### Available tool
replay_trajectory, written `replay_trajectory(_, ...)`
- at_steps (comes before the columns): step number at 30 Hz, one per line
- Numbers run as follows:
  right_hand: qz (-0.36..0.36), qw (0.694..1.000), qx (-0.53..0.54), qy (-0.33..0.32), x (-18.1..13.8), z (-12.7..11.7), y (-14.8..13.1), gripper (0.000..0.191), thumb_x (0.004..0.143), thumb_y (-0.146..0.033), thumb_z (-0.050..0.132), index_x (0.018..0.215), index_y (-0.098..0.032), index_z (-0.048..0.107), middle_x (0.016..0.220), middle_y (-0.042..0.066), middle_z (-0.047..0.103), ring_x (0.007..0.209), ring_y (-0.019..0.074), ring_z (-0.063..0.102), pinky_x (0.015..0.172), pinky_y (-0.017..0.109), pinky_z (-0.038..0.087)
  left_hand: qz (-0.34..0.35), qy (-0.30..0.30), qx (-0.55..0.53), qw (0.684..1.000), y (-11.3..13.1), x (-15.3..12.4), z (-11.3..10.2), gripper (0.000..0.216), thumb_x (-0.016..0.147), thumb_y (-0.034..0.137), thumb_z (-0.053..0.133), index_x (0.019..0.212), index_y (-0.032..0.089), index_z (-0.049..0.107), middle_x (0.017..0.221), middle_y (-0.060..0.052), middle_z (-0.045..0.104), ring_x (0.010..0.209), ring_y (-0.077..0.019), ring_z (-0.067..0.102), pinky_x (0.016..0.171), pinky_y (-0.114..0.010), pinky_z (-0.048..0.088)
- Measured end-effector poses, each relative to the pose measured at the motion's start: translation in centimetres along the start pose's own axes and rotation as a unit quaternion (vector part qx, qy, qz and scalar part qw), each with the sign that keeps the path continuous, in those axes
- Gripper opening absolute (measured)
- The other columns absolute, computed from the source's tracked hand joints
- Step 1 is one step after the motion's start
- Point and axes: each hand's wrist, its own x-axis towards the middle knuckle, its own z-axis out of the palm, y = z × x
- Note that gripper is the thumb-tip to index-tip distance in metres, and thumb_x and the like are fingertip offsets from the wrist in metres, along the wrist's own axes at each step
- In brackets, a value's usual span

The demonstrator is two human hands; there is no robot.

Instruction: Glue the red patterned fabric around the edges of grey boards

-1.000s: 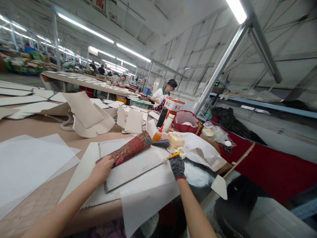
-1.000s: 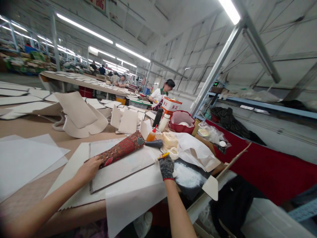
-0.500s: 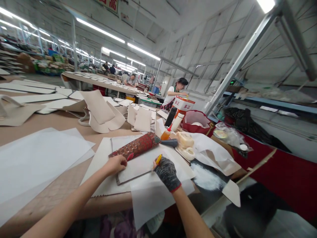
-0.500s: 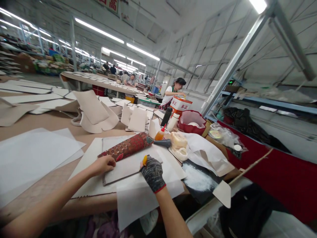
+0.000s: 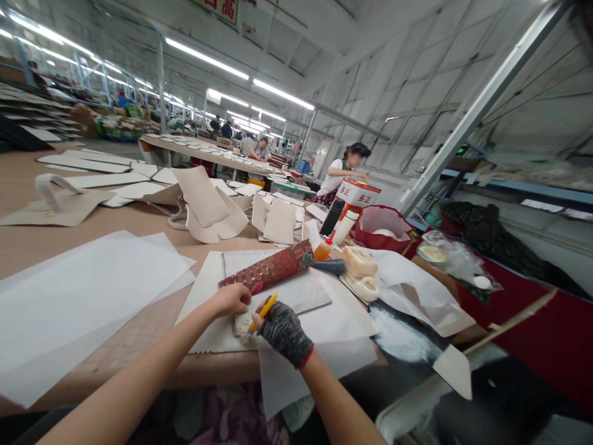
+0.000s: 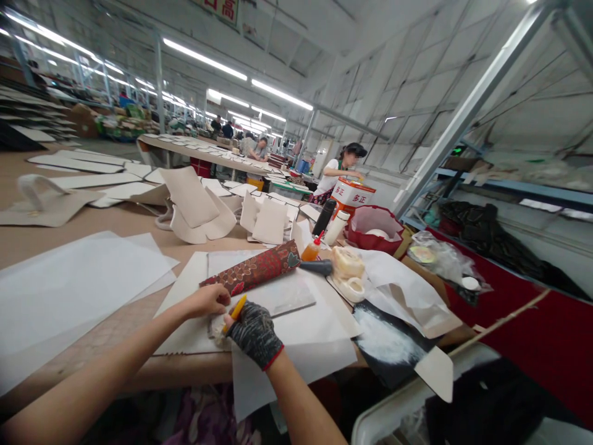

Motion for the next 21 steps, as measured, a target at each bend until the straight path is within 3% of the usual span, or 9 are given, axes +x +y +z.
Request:
replay_trajectory(4, 0.035, 0.998, 0.015, 0.057, 0.9, -2.8, 5.0, 0.023, 0.078, -0.039, 0.054, 0.083, -0.018, 0.062, 0.079, 0.005, 0.069, 0.073, 0.016, 0.064, 0.073, 0.028, 0.051, 0.022, -0.019, 0.013, 0.999, 0.2, -0.3, -0.6, 0.035, 0.056, 0.029, 0.066, 0.089, 0.018, 0.067, 0.095, -0.004, 0.066, 0.086, -0.0206, 0.06, 0.072, -0.025, 0.045)
replay_trajectory(7, 0.118, 0.977, -0.043, 0.172, 1.6, -8.3, 11.0, 0.028, 0.076, -0.045, 0.052, 0.08, -0.018, 0.06, 0.077, 0.007, 0.069, 0.071, 0.0186, 0.065, 0.07, 0.031, 0.052, 0.048, -0.028, 0.061, 0.997, 0.9, -0.7, -1.1, 0.04, 0.054, 0.031, 0.068, 0.091, 0.017, 0.065, 0.099, -0.007, 0.063, 0.091, -0.023, 0.058, 0.074, -0.027, 0.045)
replay_trajectory(8, 0.149, 0.958, -0.092, 0.226, 1.7, -10.3, 12.8, 0.03, 0.074, -0.047, 0.052, 0.078, -0.018, 0.06, 0.077, 0.008, 0.069, 0.073, 0.0207, 0.065, 0.073, 0.033, 0.052, 0.061, -0.029, 0.079, 0.995, 1.1, -0.8, -1.2, 0.036, 0.055, 0.029, 0.067, 0.089, 0.017, 0.066, 0.099, -0.007, 0.062, 0.091, -0.0231, 0.058, 0.074, -0.028, 0.045)
replay_trajectory(11, 0.182, 0.924, -0.144, 0.303, 1.6, -14.3, 16.5, 0.036, 0.071, -0.048, 0.052, 0.08, -0.015, 0.06, 0.083, 0.016, 0.068, 0.084, 0.0279, 0.064, 0.083, 0.044, 0.047, 0.087, -0.026, 0.117, 0.989, 1.8, -1.0, -1.2, 0.018, 0.062, 0.019, 0.056, 0.077, 0.019, 0.067, 0.094, -0.006, 0.063, 0.088, -0.0214, 0.059, 0.073, -0.028, 0.045)
replay_trajectory(16, 0.153, 0.939, -0.133, 0.276, 0.8, -15.0, 17.8, 0.032, 0.073, -0.048, 0.05, 0.081, -0.018, 0.06, 0.082, 0.011, 0.069, 0.078, 0.022, 0.065, 0.079, 0.036, 0.05, 0.067, -0.021, 0.135, 0.988, 1.9, -0.4, -0.8, 0.02, 0.061, 0.01, 0.048, 0.066, 0.02, 0.064, 0.085, -0.004, 0.066, 0.079, -0.0203, 0.061, 0.064, -0.027, 0.042)
replay_trajectory(21, 0.192, 0.901, -0.186, 0.342, -2.2, -19.2, 18.3, 0.036, 0.076, -0.049, 0.046, 0.078, -0.017, 0.061, 0.085, 0.015, 0.069, 0.081, 0.0244, 0.065, 0.081, 0.038, 0.049, 0.037, 0.036, 0.068, 0.996, 0.2, 1.2, -0.5, 0.014, 0.07, 0.021, 0.045, 0.07, 0.02, 0.058, 0.074, -0.003, 0.065, 0.07, -0.018, 0.059, 0.061, -0.025, 0.039)
